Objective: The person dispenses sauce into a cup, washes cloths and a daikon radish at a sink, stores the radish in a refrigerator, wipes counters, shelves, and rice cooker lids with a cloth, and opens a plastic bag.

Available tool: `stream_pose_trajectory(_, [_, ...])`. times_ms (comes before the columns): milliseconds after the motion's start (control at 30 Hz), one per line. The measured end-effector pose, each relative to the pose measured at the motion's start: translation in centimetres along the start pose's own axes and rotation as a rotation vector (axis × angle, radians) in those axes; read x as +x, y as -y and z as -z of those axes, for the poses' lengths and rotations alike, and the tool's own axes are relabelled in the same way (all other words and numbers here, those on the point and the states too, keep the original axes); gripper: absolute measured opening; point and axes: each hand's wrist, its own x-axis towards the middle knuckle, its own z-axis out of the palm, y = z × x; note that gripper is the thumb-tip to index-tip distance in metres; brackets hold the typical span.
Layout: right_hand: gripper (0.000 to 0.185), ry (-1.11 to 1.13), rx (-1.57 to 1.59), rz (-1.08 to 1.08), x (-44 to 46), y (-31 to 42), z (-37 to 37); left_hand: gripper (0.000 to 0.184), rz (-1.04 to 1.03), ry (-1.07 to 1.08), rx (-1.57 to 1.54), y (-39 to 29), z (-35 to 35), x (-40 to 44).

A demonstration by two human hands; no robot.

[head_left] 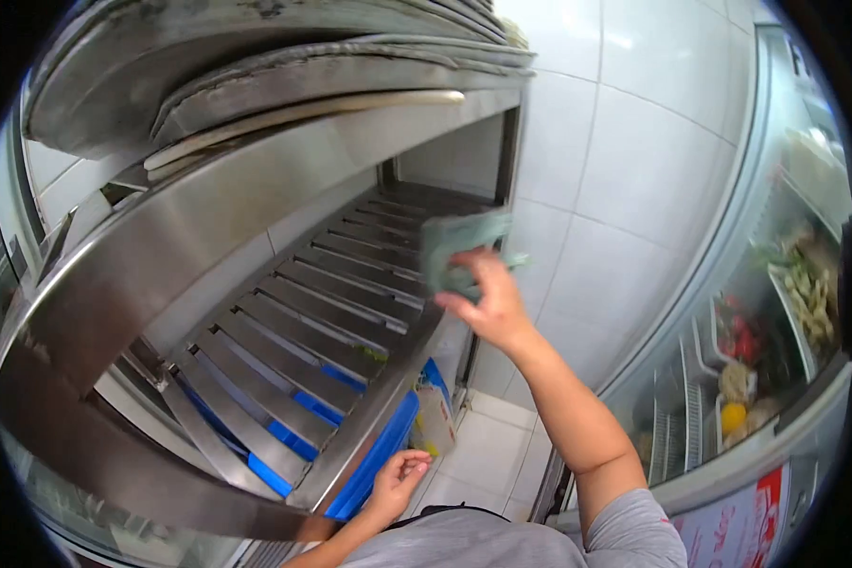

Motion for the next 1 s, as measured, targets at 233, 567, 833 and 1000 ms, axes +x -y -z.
stream_pose_trajectory(233, [0.053, 0.692, -0.276, 0.079, 5.2, -12.0, -7.2, 0.027, 0.229, -0.153, -0.276, 2.1, 0.7, 2.7])
stream_pose_trajectory(567, [0.041, 0.675, -0.173, 0.338, 23.0, -24.1, -34.0, 0.027, 0.171, -0.351, -0.044, -6.0, -5.1, 8.6])
stream_pose_trajectory(833, [0.044, 0.754, 0.019, 0.348, 22.4, -25.3, -31.1, 0.015, -0.254, -0.709, 0.34, -12.7, -11.8, 15.5])
stream_pose_trajectory(1000, [0.044, 1.126, 0.015, 0.475, 14.4, -26.7, -7.8, 0.012, -0.4, -0.996, 0.404, -14.9, -10.6, 18.1])
